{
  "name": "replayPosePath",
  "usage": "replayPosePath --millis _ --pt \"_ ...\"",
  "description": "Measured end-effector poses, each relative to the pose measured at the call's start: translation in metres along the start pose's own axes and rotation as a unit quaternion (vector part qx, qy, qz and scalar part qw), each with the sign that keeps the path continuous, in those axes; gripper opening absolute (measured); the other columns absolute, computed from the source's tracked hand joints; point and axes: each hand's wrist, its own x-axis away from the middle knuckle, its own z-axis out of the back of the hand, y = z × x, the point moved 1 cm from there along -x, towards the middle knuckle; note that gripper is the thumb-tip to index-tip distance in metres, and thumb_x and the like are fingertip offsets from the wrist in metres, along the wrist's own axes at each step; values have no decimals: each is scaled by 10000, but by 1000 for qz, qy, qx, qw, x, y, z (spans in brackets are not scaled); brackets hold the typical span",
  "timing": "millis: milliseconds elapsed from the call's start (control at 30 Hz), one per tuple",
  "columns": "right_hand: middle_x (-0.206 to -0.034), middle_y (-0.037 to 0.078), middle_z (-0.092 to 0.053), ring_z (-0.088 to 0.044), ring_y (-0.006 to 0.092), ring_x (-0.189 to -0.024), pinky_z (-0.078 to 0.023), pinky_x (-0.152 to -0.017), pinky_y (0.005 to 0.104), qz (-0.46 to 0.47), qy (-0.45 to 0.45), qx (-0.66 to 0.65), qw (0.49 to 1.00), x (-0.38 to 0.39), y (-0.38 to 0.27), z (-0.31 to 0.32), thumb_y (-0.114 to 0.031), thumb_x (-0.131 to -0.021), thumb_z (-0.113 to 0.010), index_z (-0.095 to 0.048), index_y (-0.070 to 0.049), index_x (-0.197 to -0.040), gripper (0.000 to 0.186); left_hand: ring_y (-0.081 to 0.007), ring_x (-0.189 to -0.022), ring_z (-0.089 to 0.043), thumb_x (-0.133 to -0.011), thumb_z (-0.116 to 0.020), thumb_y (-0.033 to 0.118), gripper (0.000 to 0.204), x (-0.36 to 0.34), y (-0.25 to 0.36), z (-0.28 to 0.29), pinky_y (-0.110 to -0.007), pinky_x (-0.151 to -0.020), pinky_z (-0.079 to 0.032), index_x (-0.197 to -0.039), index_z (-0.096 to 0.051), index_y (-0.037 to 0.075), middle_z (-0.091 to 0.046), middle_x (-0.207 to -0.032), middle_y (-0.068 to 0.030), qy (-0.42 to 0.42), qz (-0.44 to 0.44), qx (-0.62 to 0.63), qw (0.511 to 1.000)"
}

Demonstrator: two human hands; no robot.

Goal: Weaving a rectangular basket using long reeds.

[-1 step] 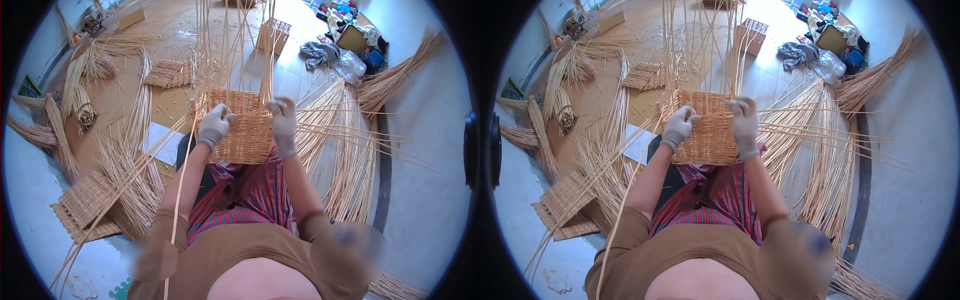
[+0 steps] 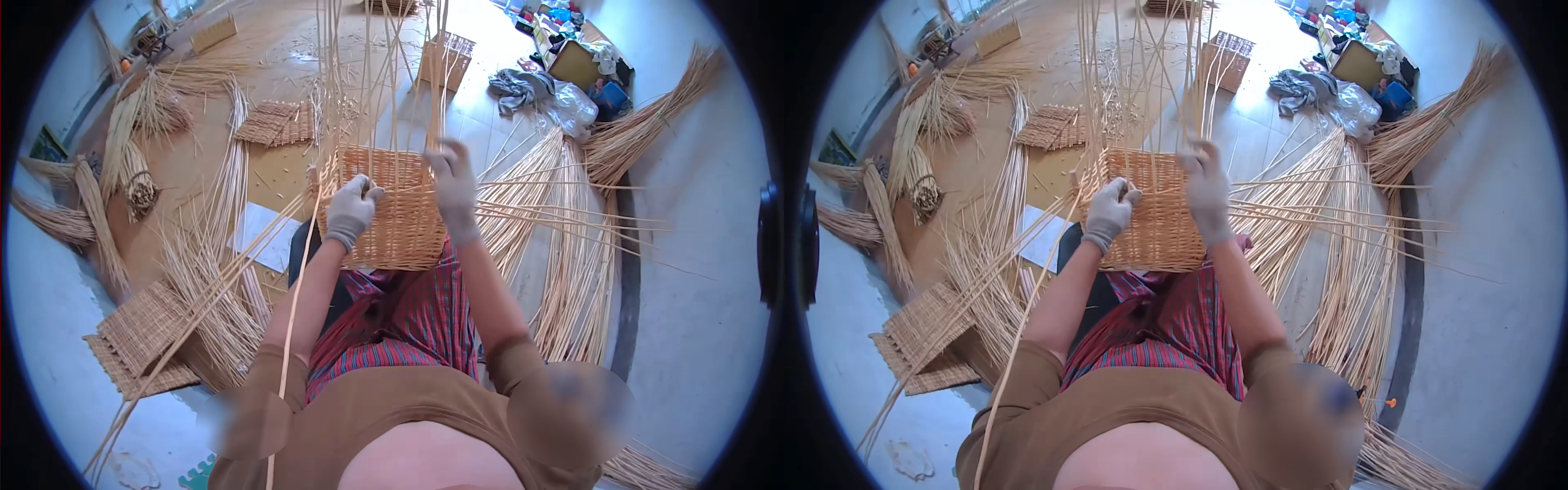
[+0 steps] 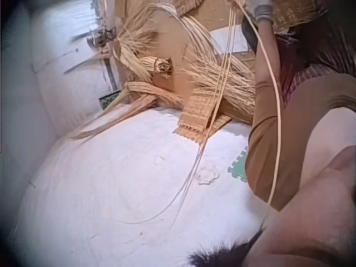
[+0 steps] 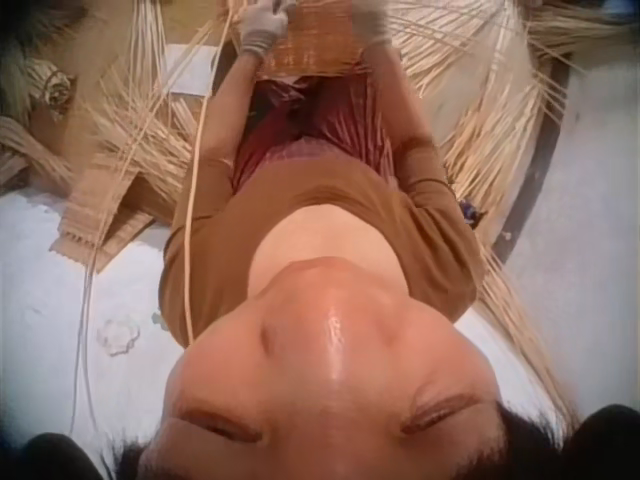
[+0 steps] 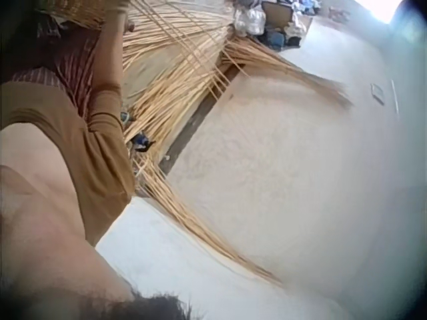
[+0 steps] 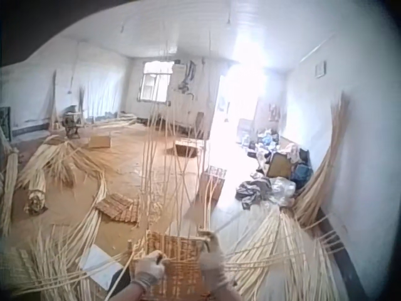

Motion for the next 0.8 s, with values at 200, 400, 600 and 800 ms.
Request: replayPosePath --millis 200,400,600,800 --pt "-1466 214 -463 -540 327 -1289 -466 -1028 381 163 -67 257 950 -85 -25 -63 88 -802 -511 -292 -199 -1543 824 -199 -610 -563 -922 -659 302 311 -4 15 -7 -374 -622 -455 -811 -628 13 -603 -660 -135 2 92 79 993" --pt "-1005 80 -646 -686 192 -858 -559 -632 275 -26 85 -48 995 22 65 65 -108 -1000 -508 -441 -90 -1336 343 -117 -679 -573 -844 -745 195 196 -16 0 7 -311 -665 -491 -814 -627 42 -641 -703 -48 -35 96 109 989" --pt "-977 123 -688 -710 186 -867 -493 -537 204 -133 86 -1 987 31 -7 102 -117 -952 -625 -554 15 -1094 206 -364 -979 -633 -851 -678 127 705 24 99 -2 -436 -789 -544 -1483 -382 229 -586 -1193 -153 -32 -178 -67 981" --pt "-1051 168 -667 -662 322 -924 -500 -844 417 189 79 570 796 -72 9 81 -244 -840 -706 -416 -112 -1429 669 -306 -676 -674 -869 -619 157 733 33 97 -66 -444 -623 -568 -1521 -323 315 -498 -1254 -151 -73 -108 -352 927"
